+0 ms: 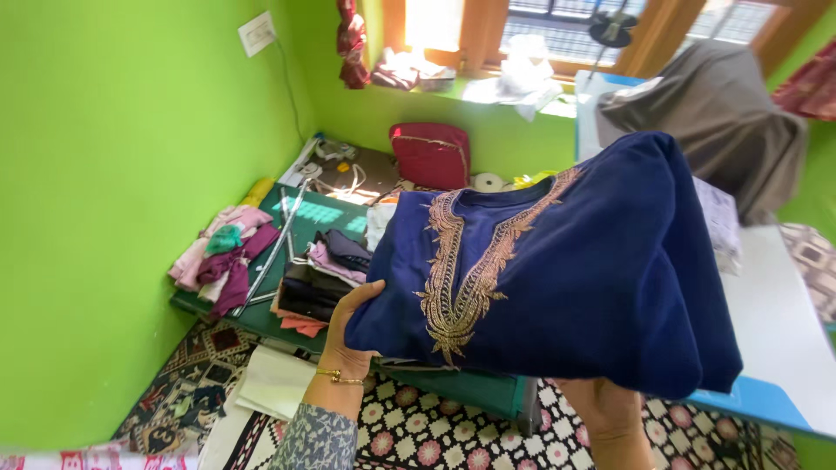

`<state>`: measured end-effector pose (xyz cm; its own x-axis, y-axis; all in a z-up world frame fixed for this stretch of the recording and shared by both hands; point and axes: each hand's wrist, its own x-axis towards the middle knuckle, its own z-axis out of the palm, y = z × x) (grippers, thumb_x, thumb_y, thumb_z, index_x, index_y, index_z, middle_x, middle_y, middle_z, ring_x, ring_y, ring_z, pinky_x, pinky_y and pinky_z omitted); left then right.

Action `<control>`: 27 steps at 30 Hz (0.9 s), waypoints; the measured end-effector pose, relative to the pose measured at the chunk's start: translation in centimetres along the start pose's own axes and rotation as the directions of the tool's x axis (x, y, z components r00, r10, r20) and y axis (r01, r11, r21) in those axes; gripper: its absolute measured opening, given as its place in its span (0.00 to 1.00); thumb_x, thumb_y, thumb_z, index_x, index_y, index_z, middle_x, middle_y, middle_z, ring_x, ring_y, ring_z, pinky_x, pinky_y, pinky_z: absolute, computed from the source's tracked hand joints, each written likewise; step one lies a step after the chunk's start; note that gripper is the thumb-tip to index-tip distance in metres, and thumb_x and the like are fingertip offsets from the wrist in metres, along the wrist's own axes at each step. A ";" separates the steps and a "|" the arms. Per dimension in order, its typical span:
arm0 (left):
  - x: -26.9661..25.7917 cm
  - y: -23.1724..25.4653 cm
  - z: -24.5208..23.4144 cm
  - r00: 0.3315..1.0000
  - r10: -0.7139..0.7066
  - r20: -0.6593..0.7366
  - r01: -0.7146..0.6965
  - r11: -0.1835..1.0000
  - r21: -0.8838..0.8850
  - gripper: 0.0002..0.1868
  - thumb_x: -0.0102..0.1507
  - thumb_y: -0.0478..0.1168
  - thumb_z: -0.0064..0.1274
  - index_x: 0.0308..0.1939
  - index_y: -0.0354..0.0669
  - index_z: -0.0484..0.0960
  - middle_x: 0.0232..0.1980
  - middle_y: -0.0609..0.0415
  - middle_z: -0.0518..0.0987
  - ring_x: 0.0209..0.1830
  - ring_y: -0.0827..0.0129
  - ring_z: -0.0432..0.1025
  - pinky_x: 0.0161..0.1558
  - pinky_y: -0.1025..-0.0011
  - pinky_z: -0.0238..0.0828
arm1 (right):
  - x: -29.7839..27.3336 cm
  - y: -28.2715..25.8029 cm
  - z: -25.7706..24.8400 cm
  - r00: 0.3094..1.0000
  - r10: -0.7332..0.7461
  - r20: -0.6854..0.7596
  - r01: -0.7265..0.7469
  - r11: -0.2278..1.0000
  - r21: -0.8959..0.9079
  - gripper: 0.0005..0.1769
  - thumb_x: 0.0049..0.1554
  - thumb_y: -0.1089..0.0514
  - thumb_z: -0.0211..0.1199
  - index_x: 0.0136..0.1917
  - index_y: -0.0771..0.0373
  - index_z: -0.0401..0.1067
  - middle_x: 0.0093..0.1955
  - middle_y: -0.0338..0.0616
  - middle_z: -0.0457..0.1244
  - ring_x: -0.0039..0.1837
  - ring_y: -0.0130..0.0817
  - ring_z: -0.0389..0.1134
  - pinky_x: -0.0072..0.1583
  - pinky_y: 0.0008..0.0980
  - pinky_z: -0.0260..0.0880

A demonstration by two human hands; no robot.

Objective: The person folds various clothing items, including shirts, pants, and a jacket, on a green table. They then place the folded clothes onto a wooden shelf in the room.

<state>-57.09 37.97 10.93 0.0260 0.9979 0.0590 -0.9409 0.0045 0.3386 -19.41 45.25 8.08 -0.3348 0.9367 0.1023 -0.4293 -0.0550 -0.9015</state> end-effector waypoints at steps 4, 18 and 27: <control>-1.8 -3.1 2.2 0.958 -0.241 0.154 0.233 0.970 0.071 0.28 0.64 0.32 0.48 0.69 0.27 0.68 0.60 0.37 0.78 0.56 0.53 0.78 0.60 0.59 0.75 | -7.4 -3.2 -2.0 0.985 -0.053 -0.164 0.053 0.999 -0.006 0.46 0.56 0.55 0.69 0.81 0.67 0.51 0.74 0.58 0.58 0.67 0.48 0.62 0.64 0.49 0.63; -8.3 -28.1 15.6 0.729 -0.598 0.333 0.410 0.771 0.488 0.31 0.66 0.40 0.52 0.73 0.35 0.66 0.62 0.44 0.77 0.54 0.62 0.77 0.55 0.65 0.77 | -40.7 -19.6 -10.9 0.721 -0.402 -0.565 0.375 0.911 -0.170 0.39 0.55 0.56 0.67 0.76 0.67 0.57 0.69 0.55 0.62 0.63 0.45 0.65 0.61 0.46 0.66; -20.7 -57.8 22.3 0.414 -0.851 0.322 0.450 0.499 0.741 0.25 0.61 0.36 0.57 0.62 0.30 0.76 0.51 0.45 0.84 0.42 0.65 0.81 0.49 0.67 0.80 | -74.0 -29.6 -18.5 0.480 -0.546 -0.687 0.421 0.830 -0.366 0.35 0.55 0.57 0.66 0.73 0.67 0.61 0.65 0.53 0.64 0.60 0.44 0.67 0.60 0.44 0.67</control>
<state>4.29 15.60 11.13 0.9207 0.3882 0.0389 -0.2077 0.4033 0.8912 33.62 -16.01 19.42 0.6500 0.7169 0.2522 -0.1903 0.4749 -0.8592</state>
